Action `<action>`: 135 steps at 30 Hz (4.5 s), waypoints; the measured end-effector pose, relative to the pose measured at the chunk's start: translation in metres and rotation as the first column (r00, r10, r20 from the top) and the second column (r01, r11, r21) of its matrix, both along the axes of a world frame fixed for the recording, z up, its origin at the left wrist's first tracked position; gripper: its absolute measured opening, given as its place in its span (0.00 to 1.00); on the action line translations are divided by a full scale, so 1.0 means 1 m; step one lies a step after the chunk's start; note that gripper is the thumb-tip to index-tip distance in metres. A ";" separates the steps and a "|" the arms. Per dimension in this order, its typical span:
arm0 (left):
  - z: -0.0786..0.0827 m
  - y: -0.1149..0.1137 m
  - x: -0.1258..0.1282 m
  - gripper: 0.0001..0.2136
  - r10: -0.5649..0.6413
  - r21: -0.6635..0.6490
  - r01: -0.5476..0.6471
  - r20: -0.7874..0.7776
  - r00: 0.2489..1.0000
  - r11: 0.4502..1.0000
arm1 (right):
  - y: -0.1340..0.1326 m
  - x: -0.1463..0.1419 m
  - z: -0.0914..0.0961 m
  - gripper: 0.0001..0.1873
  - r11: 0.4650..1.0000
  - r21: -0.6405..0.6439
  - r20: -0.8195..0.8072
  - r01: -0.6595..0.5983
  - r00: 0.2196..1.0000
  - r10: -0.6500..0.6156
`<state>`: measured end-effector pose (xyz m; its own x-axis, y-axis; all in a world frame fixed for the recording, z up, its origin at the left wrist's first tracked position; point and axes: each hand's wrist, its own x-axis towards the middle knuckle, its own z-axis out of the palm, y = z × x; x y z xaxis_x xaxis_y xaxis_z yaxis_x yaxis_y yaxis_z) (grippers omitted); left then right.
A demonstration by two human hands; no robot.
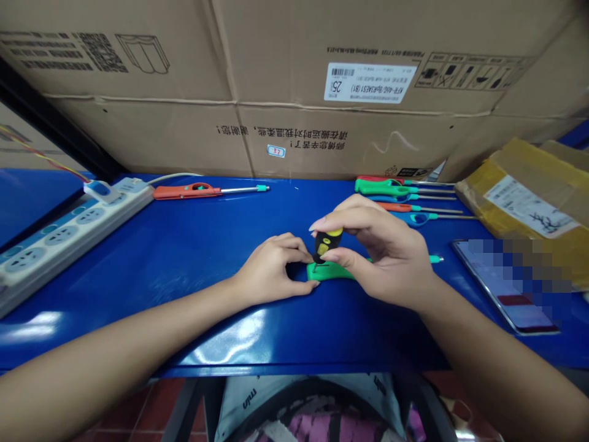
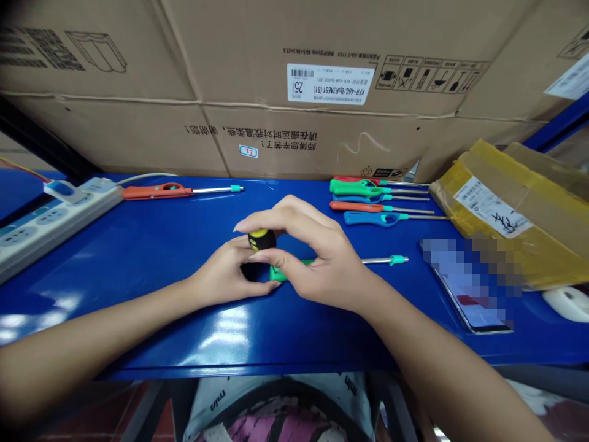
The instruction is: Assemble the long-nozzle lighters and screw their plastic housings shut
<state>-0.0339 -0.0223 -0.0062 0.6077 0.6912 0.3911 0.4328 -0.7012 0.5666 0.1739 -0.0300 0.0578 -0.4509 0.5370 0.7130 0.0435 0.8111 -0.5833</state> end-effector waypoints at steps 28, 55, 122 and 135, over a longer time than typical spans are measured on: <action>0.009 -0.002 -0.010 0.24 0.018 0.075 0.008 -0.340 0.940 0.997 | 0.060 0.024 -0.063 0.10 0.882 -0.066 0.427 0.466 0.813 -0.397; 0.048 0.039 -0.060 0.24 0.119 0.208 -0.036 -0.404 0.907 0.978 | 0.039 0.096 -0.015 0.10 0.921 0.087 0.696 0.379 0.639 -0.328; 0.025 0.024 -0.035 0.16 -0.106 0.075 0.130 -0.262 0.959 0.989 | 0.025 0.046 -0.054 0.13 0.961 0.158 0.695 0.227 0.666 -0.272; 0.014 0.025 -0.029 0.18 0.056 0.005 -0.057 -0.331 0.942 0.998 | 0.022 0.044 -0.046 0.26 0.953 0.194 0.674 0.231 0.675 -0.301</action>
<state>-0.0633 0.0028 0.0079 0.6620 0.7296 0.1716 0.6352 -0.6677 0.3882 0.2179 -0.0077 0.0121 -0.6801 0.6650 0.3085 0.6255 0.7459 -0.2290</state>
